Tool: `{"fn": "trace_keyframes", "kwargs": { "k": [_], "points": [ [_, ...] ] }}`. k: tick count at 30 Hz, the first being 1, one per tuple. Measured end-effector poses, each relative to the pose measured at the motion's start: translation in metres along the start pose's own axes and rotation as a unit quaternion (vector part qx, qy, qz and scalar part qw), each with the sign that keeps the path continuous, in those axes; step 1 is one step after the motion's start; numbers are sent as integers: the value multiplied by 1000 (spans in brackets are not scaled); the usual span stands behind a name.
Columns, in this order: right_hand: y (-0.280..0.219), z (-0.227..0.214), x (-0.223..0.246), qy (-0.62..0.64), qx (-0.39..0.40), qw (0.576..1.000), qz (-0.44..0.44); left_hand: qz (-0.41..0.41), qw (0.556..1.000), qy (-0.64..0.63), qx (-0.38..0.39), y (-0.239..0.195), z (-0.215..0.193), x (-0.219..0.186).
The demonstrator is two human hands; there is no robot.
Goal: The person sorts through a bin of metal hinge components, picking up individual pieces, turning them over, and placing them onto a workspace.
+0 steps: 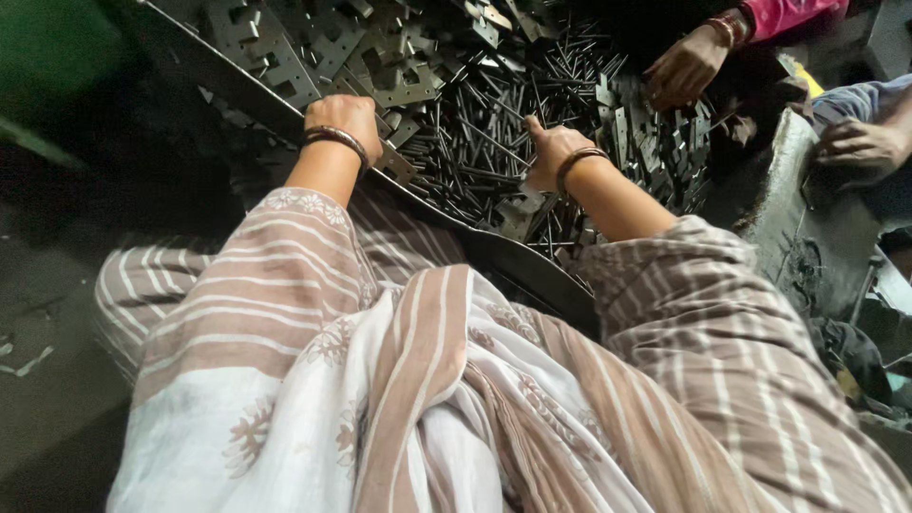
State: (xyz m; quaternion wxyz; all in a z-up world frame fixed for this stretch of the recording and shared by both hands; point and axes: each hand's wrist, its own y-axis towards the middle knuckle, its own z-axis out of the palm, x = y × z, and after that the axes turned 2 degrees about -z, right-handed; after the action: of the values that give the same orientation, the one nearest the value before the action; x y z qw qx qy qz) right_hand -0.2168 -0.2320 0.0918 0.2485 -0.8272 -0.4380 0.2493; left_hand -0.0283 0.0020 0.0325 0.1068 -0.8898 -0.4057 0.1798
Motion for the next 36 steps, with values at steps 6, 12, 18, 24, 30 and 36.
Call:
{"fn": "trace_keyframes", "kwargs": {
  "k": [6, 12, 18, 24, 30, 36],
  "points": [
    [-72, -11, -29, -65, 48, 997, 19, 2, 1000, 0, 6, 5, 5, 3],
    [-107, 8, -41, -14, 47, 999, 23, 16, 1000, -13, -5, 1, 3, 5],
    [-140, 29, -68, -7, 13, 1000, 0, 55, 997, -24, -38, 9, -9, 15],
    [-156, 1, -68, 165, -217, 951, -147, 3, 995, -57, -82, 19, -28, 42],
    [3, -25, -30, 299, -283, 887, -209, -31, 990, -84, -106, 25, -20, 37],
    [195, -103, 4, 438, -321, 840, 3, 4, 975, -125, -182, 27, -11, 43]
  ]
}}
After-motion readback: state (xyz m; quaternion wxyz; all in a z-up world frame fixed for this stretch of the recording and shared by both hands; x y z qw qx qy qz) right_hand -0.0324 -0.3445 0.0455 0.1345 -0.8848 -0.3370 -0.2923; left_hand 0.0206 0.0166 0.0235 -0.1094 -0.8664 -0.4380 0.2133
